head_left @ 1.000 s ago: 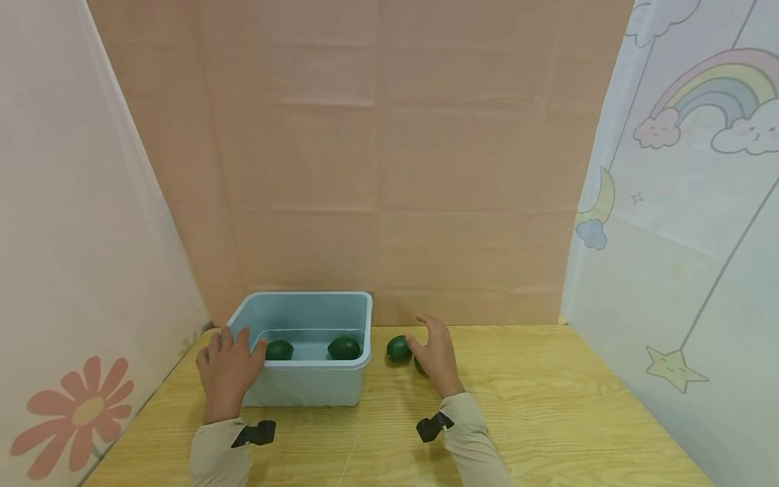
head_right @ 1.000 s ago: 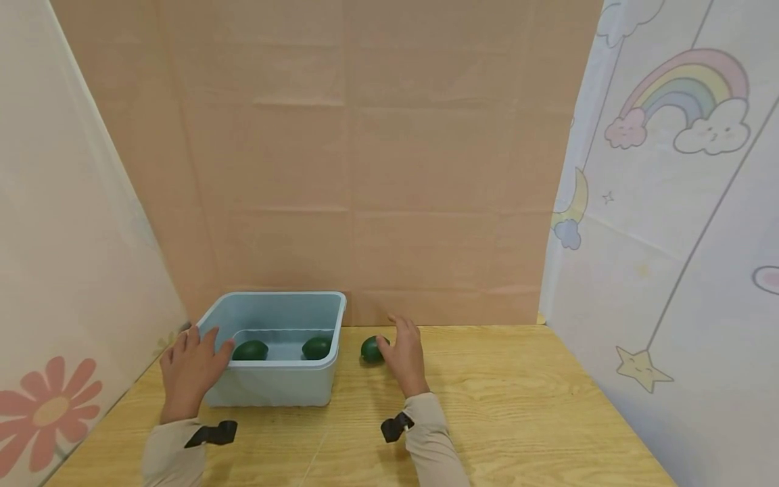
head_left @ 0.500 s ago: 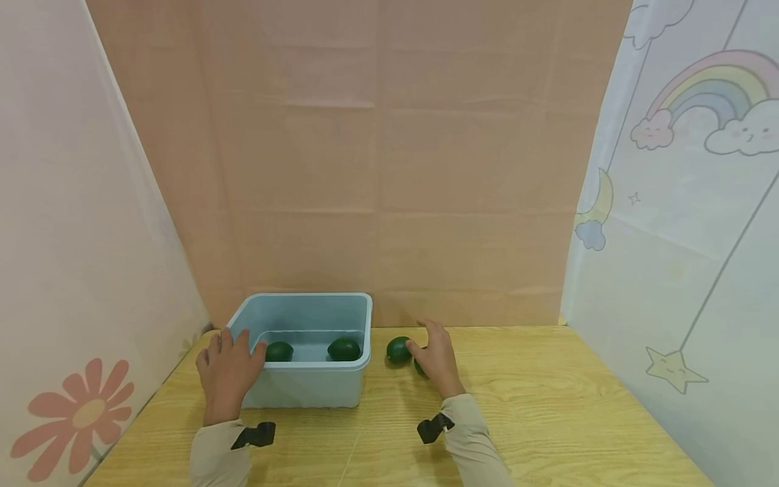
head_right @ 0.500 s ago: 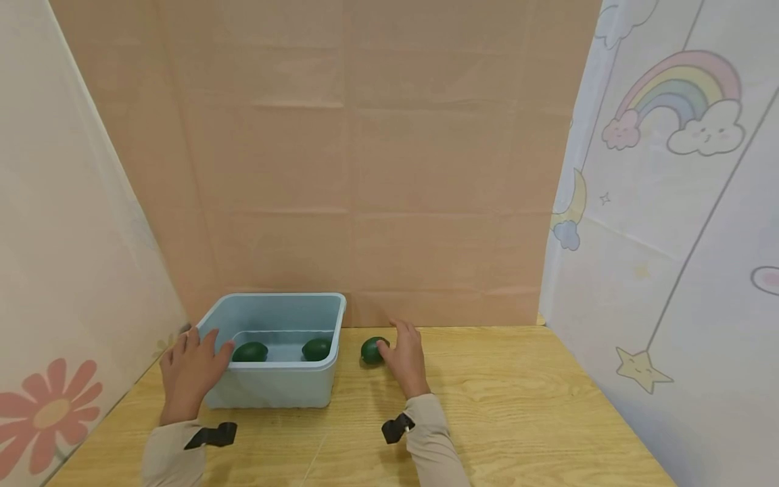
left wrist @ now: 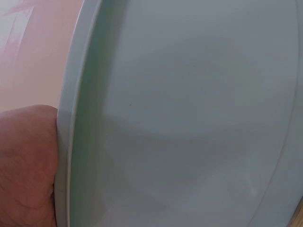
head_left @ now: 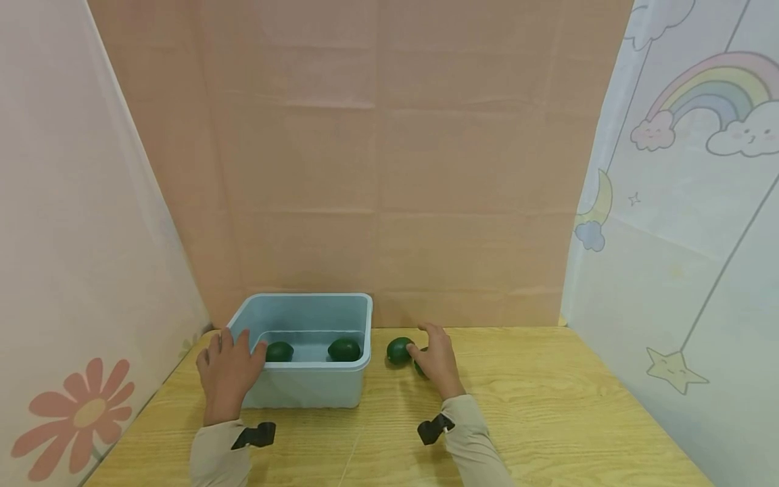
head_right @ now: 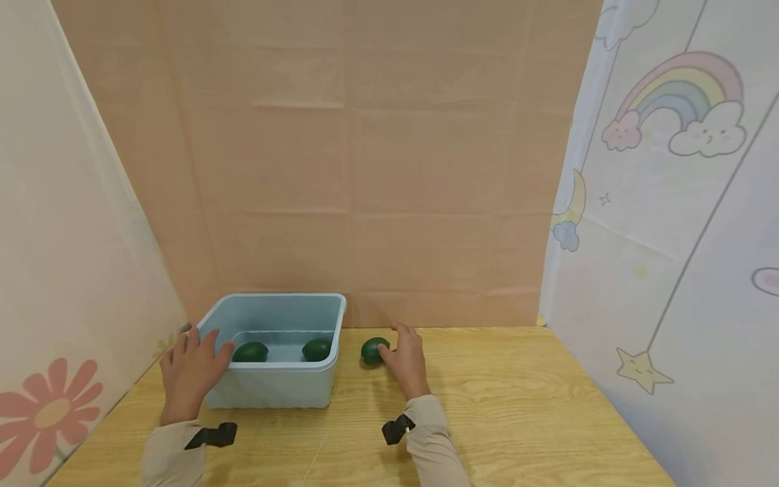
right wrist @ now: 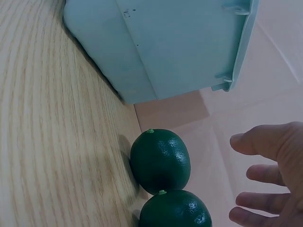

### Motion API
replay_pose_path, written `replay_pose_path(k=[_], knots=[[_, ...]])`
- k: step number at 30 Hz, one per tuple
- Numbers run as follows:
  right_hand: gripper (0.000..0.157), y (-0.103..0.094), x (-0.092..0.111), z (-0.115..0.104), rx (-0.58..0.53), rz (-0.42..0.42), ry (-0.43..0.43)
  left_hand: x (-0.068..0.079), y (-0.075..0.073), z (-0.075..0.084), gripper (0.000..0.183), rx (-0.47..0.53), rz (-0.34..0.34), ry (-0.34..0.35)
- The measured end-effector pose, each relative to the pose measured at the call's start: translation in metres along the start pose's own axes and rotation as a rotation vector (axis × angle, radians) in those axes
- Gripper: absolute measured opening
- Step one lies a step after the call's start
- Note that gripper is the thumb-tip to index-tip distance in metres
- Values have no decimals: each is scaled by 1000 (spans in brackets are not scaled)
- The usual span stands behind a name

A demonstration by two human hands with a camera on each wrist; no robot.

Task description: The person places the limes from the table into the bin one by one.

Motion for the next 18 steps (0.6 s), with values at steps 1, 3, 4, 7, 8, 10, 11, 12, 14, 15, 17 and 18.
replay_pose_path(k=[1, 3, 4, 7, 8, 10, 11, 12, 14, 15, 17, 18], knots=[[47, 0, 0, 0, -1, 0, -1, 0, 1, 0, 61, 0, -6, -1], [46, 0, 1, 1, -5, 0, 1, 0, 2, -1, 61, 0, -13, -3], [46, 0, 1, 1, -5, -1, 5, 0, 2, -1, 61, 0, -14, -4], [46, 1, 2, 3, -4, -5, 15, 1, 2, -1, 60, 1, -17, -8], [46, 1, 2, 3, -2, -7, 17, 0, 2, -1, 60, 1, -17, -9], [45, 1, 2, 4, 2, -11, 23, 0, 2, -1, 60, 1, -17, -10], [45, 2, 2, 4, 1, -13, 25, 0, 2, -1, 60, 1, -16, -10], [46, 2, 2, 4, 0, -15, 30, 0, 2, -1, 60, 0, -15, -9], [46, 2, 2, 5, -1, -17, 37, 0, 2, 0, 59, -2, -10, -8], [46, 3, 1, 6, -1, -17, 40, 0, 1, 0, 59, -2, -7, -7], [46, 3, 1, 6, 4, -20, 46, 0, 1, 0, 59, -3, -2, -5], [46, 3, 1, 7, 5, -22, 52, 0, 1, 0, 59, -3, 0, -5]])
Point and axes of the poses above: each hand's wrist, its own x-axis away from the middle knuckle, its own y-axis out of the palm, z = x × y, the point moved 8 cm from there along -x, towards the middle knuckle, and after that the axes turned 10 degrees about -x, right-handed, at the moved point
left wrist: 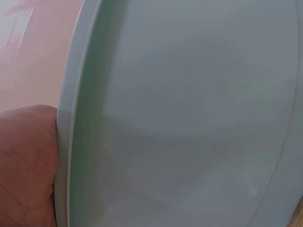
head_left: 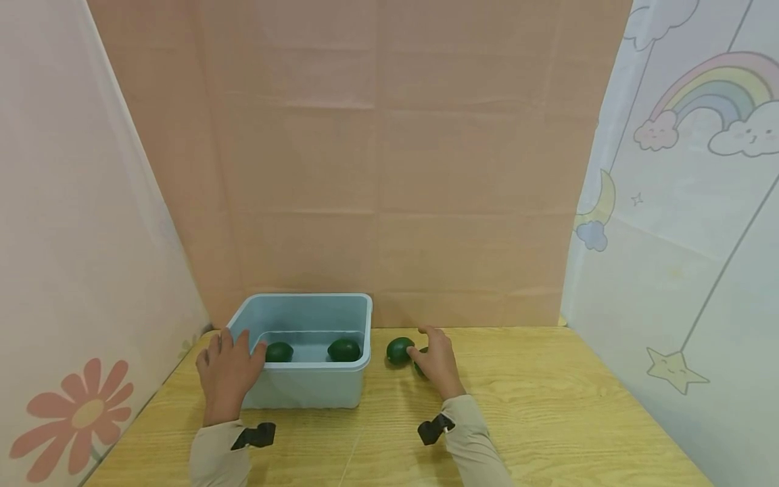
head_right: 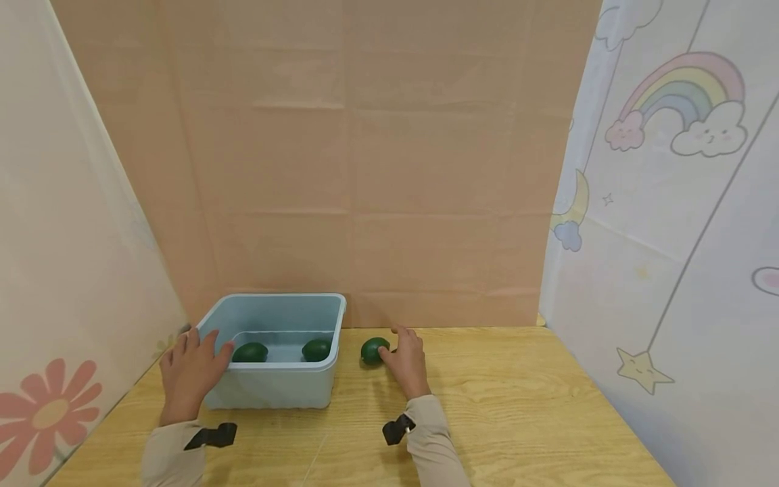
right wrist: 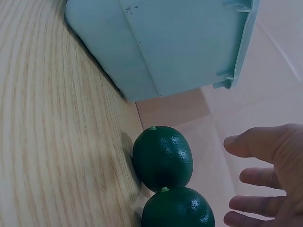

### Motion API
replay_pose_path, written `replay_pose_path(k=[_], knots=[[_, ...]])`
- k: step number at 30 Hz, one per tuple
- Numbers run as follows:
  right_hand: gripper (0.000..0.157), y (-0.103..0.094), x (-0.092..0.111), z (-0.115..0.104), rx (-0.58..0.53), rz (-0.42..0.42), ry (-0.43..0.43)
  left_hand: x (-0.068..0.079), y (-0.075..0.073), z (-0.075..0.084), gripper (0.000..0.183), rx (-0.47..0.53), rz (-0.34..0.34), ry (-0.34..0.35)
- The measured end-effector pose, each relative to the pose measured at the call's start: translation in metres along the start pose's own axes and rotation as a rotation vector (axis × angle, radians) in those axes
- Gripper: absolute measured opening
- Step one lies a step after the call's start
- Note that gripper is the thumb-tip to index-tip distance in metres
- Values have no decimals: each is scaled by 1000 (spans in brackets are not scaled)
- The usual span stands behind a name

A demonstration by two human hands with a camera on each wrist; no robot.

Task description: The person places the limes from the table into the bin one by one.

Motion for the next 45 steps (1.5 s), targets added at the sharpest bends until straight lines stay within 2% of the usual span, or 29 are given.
replay_pose_path(k=[33, 45], knots=[[48, 3, 3, 14, 82, -35, 66, -1, 0, 0, 59, 4, -2, 4], [46, 4, 3, 22, 102, -28, 59, 0, -2, 0, 60, 13, 1, 0]])
Point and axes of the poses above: each hand's wrist, its own x-axis away from the middle knuckle, its own y-axis out of the palm, z = x × y, the point moved 8 cm from there along -x, towards the middle knuckle, and after that the axes turned 10 degrees about -x, right-handed, at the moved point
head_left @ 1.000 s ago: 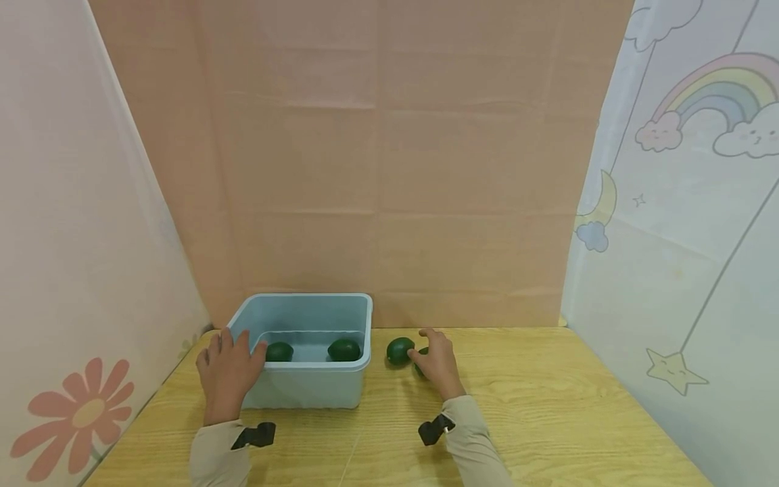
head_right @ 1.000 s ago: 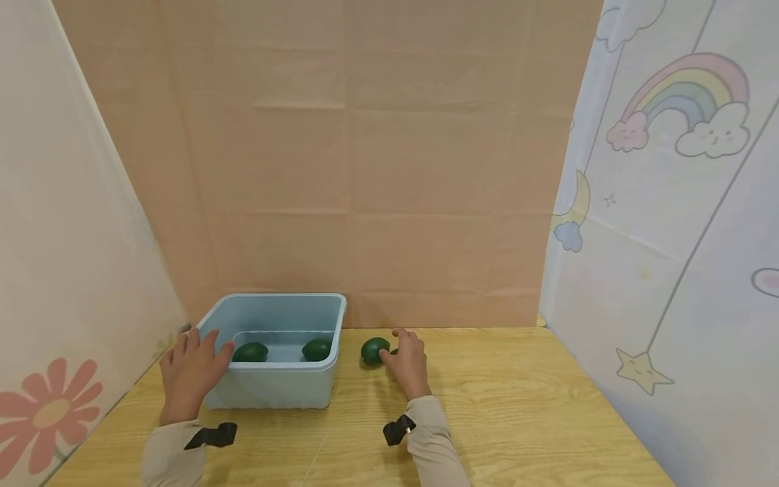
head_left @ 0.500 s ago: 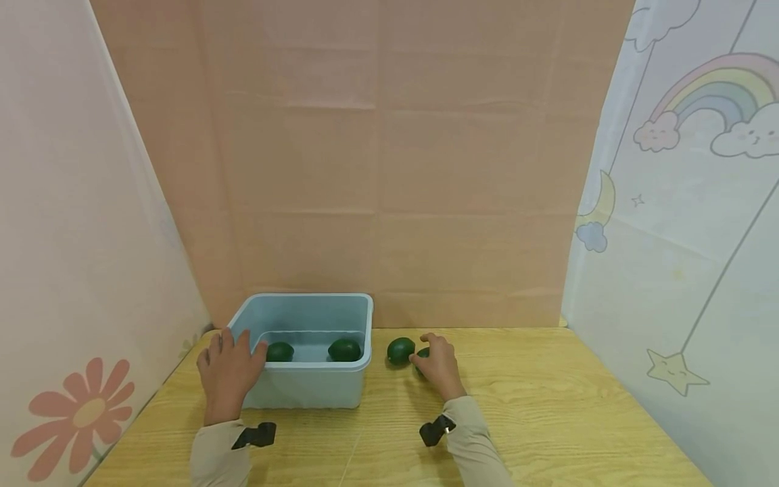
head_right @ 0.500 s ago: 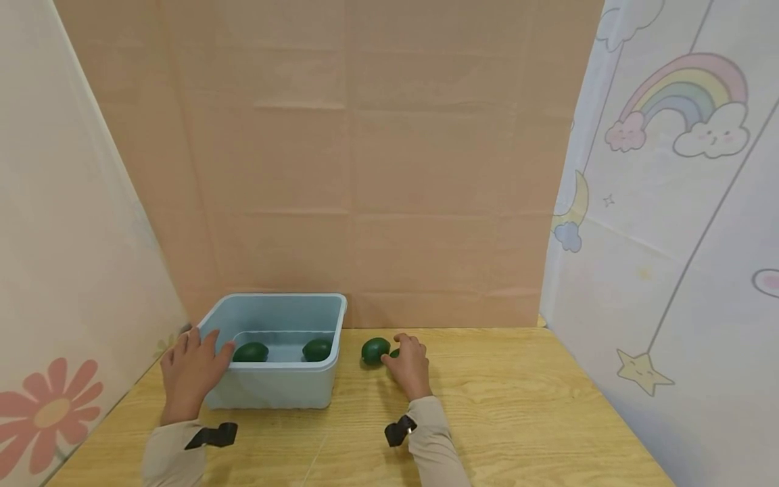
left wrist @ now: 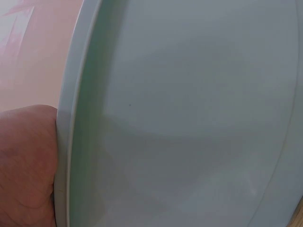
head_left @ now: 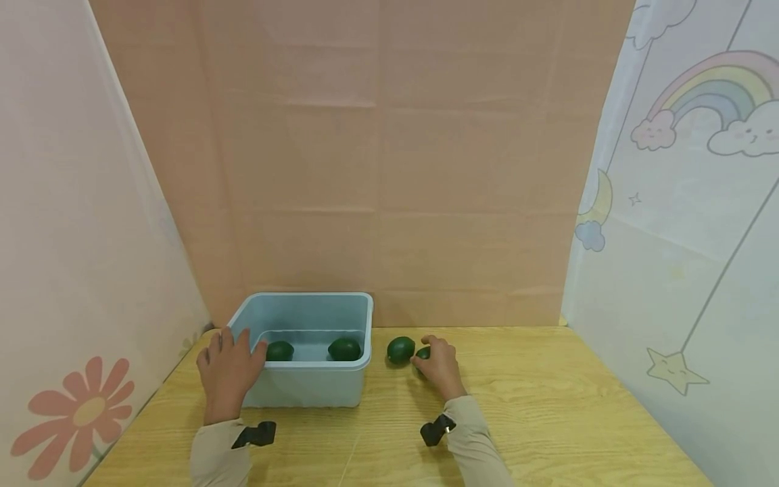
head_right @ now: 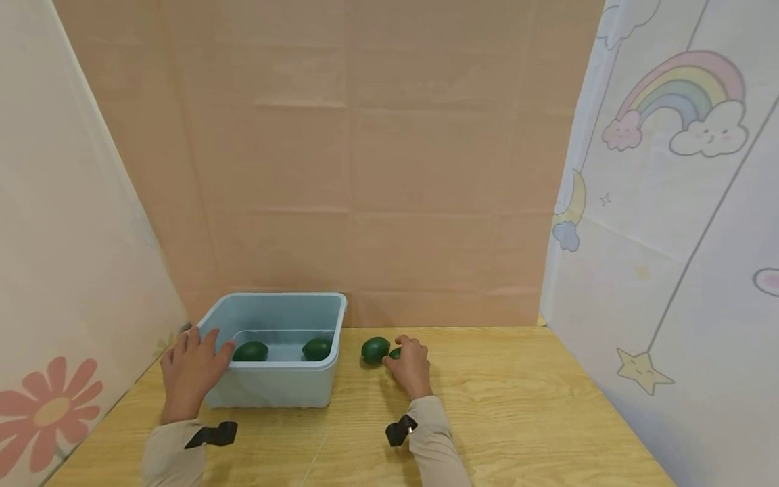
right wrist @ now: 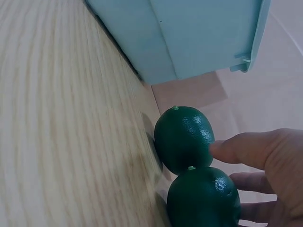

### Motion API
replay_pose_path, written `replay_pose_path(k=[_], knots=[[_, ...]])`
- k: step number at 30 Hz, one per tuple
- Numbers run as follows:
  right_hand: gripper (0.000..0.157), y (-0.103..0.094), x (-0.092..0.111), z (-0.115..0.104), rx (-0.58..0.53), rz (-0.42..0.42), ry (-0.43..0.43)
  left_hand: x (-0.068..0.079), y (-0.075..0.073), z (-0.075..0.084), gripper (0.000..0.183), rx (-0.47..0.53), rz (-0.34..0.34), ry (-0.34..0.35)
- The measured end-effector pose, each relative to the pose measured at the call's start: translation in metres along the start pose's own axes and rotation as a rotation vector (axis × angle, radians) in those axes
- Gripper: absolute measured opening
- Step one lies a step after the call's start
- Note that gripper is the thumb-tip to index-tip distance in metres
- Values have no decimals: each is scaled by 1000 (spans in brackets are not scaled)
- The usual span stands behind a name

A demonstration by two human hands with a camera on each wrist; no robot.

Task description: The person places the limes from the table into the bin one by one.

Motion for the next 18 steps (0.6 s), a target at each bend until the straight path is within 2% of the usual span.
replay_pose_path(k=[18], knots=[[47, 5, 1, 4, 57, -13, 6, 0, 1, 0, 60, -4, -12, -1]])
Point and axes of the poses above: each hand's wrist, its own x-axis away from the middle knuckle, its own y-axis out of the palm, z = x × y, the point moved 8 cm from there along -x, towards the middle knuckle, and after that the axes turned 10 degrees about -x, right-handed, at the moved point
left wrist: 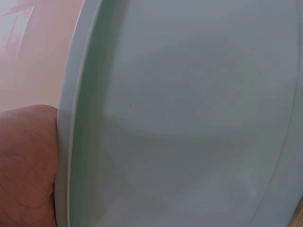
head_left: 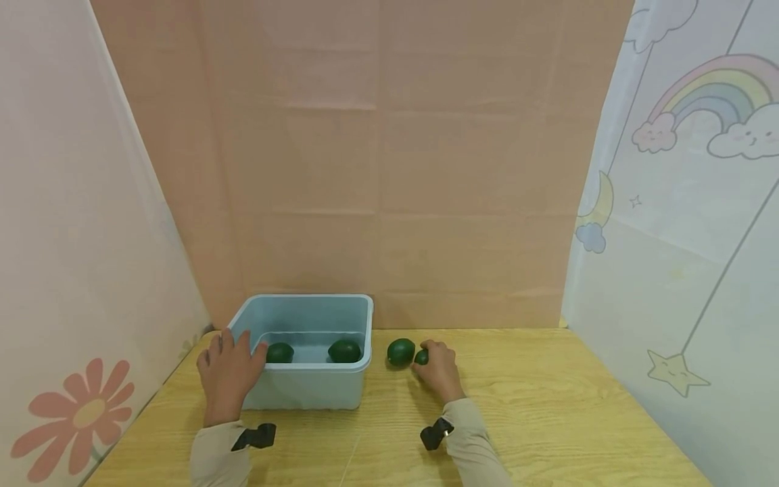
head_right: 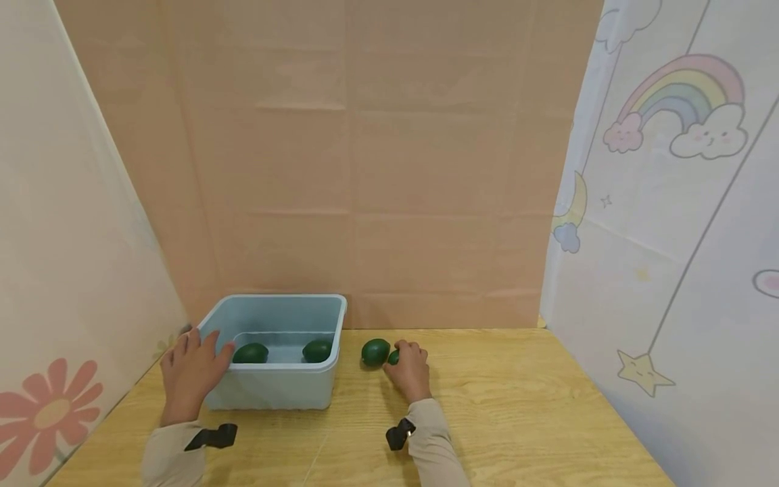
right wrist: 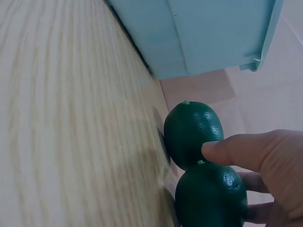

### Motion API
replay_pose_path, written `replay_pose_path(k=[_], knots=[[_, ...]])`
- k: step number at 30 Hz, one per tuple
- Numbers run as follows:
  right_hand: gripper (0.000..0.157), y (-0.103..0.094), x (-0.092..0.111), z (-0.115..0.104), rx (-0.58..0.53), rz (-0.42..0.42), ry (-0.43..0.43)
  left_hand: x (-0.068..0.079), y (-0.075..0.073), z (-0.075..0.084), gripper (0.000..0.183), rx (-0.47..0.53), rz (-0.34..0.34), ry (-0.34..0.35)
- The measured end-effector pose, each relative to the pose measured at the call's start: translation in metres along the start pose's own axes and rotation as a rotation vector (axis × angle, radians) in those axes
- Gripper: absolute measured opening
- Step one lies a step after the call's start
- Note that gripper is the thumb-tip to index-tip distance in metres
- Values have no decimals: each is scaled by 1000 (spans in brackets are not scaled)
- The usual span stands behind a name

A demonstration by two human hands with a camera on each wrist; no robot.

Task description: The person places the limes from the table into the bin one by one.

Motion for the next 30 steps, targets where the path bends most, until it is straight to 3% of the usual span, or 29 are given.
replay_pose_path(k=[16, 30], knots=[[47, 4, 1, 9, -4, 20, 6, 1, 0, 1, 61, -12, -30, -6], [48, 5, -1, 10, -11, 33, -5, 0, 0, 0, 60, -14, -17, -4]])
Point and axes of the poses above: each hand's wrist, its own x-axis away from the middle knuckle, its own y-axis out of the palm, z = x × y, the point moved 8 cm from there along -x, towards the middle knuckle, and after that the axes turned 10 degrees about -x, right-handed, at the moved point
